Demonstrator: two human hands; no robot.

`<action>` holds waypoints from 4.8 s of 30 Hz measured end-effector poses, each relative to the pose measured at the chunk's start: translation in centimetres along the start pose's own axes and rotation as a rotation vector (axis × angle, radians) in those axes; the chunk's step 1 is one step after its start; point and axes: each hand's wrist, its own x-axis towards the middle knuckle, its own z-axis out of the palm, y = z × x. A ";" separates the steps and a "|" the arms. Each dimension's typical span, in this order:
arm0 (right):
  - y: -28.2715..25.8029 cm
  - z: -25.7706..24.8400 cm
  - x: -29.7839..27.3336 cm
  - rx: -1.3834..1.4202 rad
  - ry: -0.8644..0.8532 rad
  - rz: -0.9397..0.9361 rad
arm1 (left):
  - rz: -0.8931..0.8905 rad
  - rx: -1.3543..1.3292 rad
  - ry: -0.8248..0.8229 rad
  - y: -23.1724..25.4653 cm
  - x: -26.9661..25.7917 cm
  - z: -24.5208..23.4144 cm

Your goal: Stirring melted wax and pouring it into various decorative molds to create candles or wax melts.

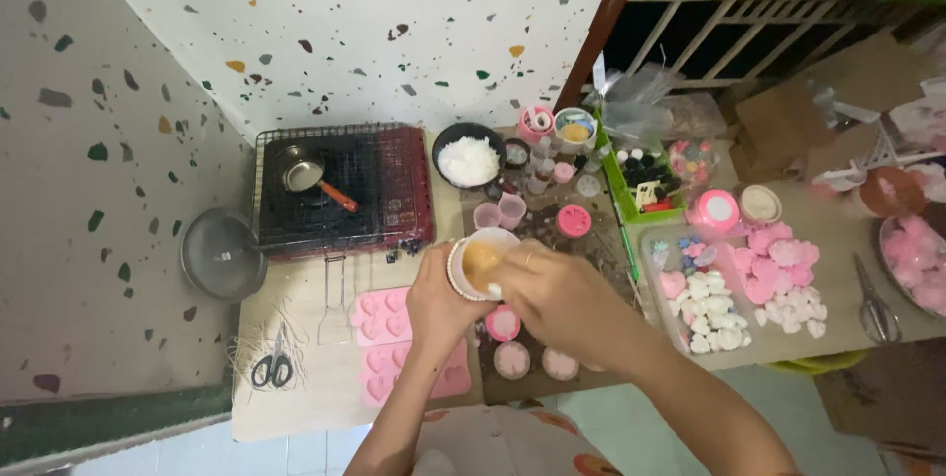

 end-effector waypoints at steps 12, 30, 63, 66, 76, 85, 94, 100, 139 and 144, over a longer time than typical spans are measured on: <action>0.2 0.4 -0.5 -0.133 0.099 -0.026 | -0.131 -0.005 0.012 0.3 -0.9 -0.4; 1.1 -0.1 -0.8 0.058 -0.022 0.018 | -0.140 -0.009 0.176 1.0 -3.4 0.7; 0.6 3.2 0.5 0.072 -0.258 -0.169 | -0.222 0.046 0.324 -2.3 -6.8 -0.1; 1.0 3.9 0.5 -0.020 -0.095 -0.190 | -0.293 0.002 0.308 -2.9 -6.7 -0.5; -0.5 5.9 1.1 -0.017 -0.265 -0.088 | -0.239 0.068 0.308 -4.4 -8.0 -2.0; -3.2 7.6 2.0 0.151 -0.234 -0.100 | -0.178 0.045 0.298 -6.2 -9.0 -4.3; -4.3 9.3 1.5 0.098 -0.128 0.020 | -0.239 0.088 0.186 -8.0 -10.6 -6.0; -4.9 11.2 1.1 0.216 -0.148 0.001 | -0.200 0.076 0.186 -9.6 -11.5 -6.1; 8.8 25.5 -2.0 0.082 0.060 -0.091 | -0.351 -0.013 0.416 -21.0 -9.8 2.2; 8.5 25.6 -2.0 0.241 -0.082 0.071 | -0.192 0.076 0.475 -21.8 -10.1 2.5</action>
